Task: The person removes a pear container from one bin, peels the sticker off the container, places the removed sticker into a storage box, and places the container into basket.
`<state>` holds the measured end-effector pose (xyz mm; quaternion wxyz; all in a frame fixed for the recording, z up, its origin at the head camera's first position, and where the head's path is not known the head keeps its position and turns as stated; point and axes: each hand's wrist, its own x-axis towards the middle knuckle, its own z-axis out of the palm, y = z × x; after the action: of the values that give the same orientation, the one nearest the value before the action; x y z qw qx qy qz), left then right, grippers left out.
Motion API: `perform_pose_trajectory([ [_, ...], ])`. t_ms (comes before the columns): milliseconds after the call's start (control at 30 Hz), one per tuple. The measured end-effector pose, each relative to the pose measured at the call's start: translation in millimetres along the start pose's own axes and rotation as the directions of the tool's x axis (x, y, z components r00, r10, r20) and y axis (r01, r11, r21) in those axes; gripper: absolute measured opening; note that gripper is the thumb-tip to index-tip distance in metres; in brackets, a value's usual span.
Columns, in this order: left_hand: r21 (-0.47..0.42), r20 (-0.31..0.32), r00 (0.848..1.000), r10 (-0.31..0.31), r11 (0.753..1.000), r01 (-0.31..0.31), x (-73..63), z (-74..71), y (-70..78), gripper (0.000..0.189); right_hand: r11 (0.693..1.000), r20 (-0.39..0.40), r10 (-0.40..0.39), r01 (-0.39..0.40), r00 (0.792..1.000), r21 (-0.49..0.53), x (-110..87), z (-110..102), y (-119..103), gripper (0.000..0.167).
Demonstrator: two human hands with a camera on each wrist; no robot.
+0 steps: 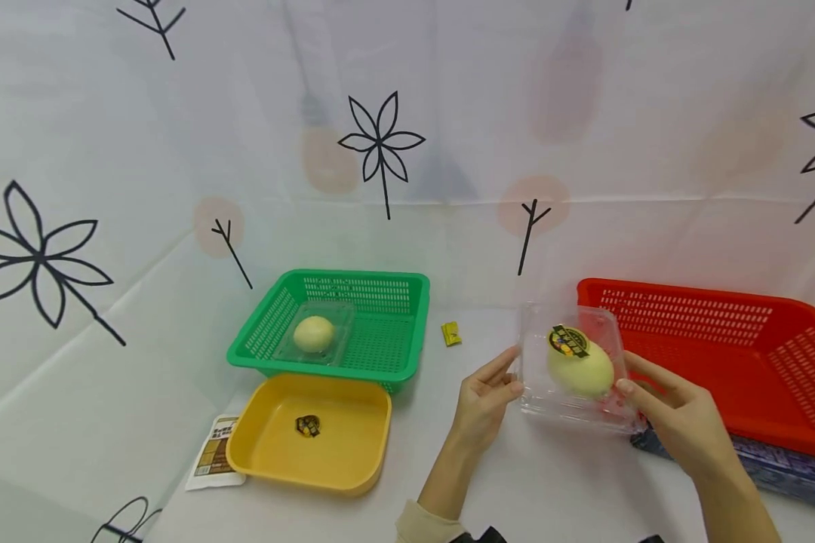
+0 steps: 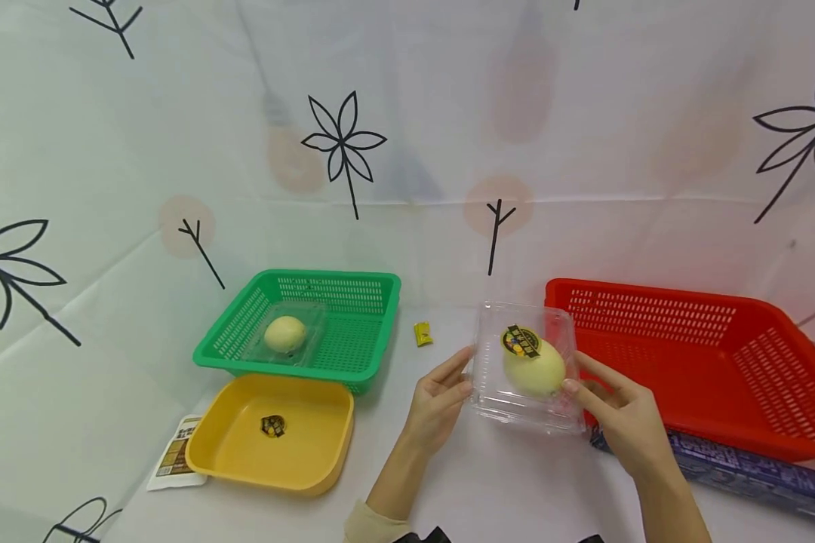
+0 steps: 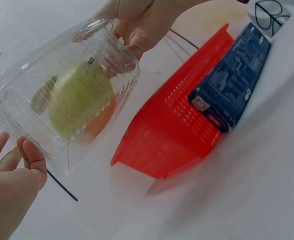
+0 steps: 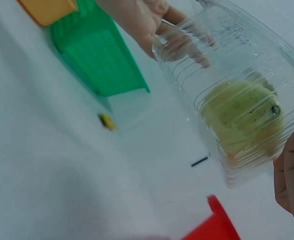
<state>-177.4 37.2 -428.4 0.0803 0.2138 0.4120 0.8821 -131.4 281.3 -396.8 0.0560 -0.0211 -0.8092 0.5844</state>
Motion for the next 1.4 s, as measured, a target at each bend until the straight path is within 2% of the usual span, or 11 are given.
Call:
perform_pose_trajectory([
  [100,0.029,-0.011,1.000,0.012,1.000,-0.012,-7.9,-10.2,4.4,0.057,0.992,-0.011,0.004,-0.006,1.000,-0.126,-1.9,14,-4,0.060],
  [300,0.099,-0.034,0.999,0.023,0.995,-0.020,-19.2,-26.8,13.8,0.059,0.995,0.016,-0.018,0.020,1.000,-0.098,-4.4,38,-3,0.061],
  [433,0.167,-0.055,0.998,0.018,0.986,-0.008,-26.4,-36.1,19.2,0.060,0.998,0.030,-0.057,0.058,0.998,-0.035,-6.1,53,2,0.060],
  [533,0.210,-0.081,0.997,0.008,0.978,0.010,-31.7,-43.8,21.1,0.058,0.995,0.051,-0.080,0.077,0.996,0.067,-6.1,65,8,0.059],
  [667,0.244,-0.141,0.990,-0.028,0.968,0.062,-37.9,-53.4,21.9,0.053,0.981,0.069,-0.092,0.078,0.993,0.180,-5.3,78,17,0.060],
  [867,0.300,-0.215,0.974,-0.070,0.945,0.134,-46.6,-65.6,21.3,0.049,0.946,0.081,-0.161,0.130,0.984,0.296,-5.9,92,31,0.056],
  [1200,0.348,-0.271,0.954,-0.126,0.912,0.219,-55.5,-77.4,13.1,0.047,0.952,0.107,-0.127,0.091,0.986,0.293,-8.3,101,45,0.055],
  [1400,0.350,-0.265,0.953,-0.147,0.906,0.237,-58.5,-81.2,9.4,0.050,0.956,0.124,-0.111,0.071,0.986,0.285,-8.5,102,56,0.055],
])
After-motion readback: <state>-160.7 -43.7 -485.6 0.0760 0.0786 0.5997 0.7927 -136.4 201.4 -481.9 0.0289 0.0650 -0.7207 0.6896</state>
